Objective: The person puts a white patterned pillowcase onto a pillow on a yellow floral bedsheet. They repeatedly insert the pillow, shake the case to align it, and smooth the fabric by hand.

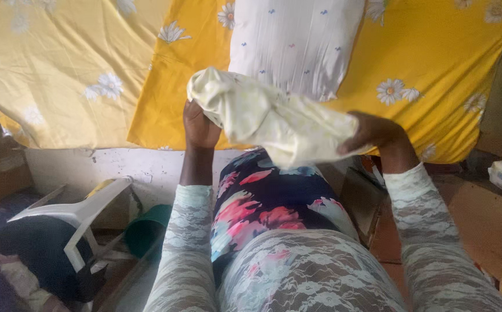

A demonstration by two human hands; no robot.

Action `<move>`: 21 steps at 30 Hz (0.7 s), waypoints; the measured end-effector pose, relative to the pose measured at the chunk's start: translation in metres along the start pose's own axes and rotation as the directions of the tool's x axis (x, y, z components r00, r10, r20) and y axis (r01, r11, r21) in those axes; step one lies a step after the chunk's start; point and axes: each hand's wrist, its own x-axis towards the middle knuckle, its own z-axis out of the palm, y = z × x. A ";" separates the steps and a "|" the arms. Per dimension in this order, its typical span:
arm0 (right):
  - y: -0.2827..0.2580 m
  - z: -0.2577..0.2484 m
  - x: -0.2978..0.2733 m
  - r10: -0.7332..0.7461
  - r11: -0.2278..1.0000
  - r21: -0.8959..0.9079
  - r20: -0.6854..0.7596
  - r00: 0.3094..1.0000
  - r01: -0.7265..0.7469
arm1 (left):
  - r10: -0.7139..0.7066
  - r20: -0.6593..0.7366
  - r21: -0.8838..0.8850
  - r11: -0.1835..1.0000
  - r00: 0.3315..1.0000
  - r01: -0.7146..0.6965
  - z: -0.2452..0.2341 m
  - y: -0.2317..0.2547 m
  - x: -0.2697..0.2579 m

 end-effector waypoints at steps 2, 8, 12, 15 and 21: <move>0.005 0.002 -0.004 -0.069 0.997 0.047 0.057 0.996 0.066 | -0.001 0.003 -0.029 1.000 1.000 0.001 0.012 -0.009 0.001; -0.001 0.010 0.006 -0.297 0.849 0.313 -0.384 0.874 0.426 | -0.278 0.047 -0.169 0.944 0.959 0.282 -0.001 -0.036 -0.010; -0.019 -0.004 0.004 -0.389 0.691 0.292 -0.620 0.681 0.661 | -0.491 0.182 0.197 0.867 0.852 0.457 -0.041 -0.055 -0.028; -0.032 -0.013 0.004 -0.430 0.624 0.238 -0.691 0.581 0.745 | -0.636 0.106 0.262 0.760 0.765 0.595 -0.058 -0.063 -0.031; -0.015 -0.021 -0.013 -0.392 0.748 0.203 -0.634 0.667 0.632 | -0.320 -0.058 -0.147 0.940 0.946 0.309 -0.033 -0.047 -0.016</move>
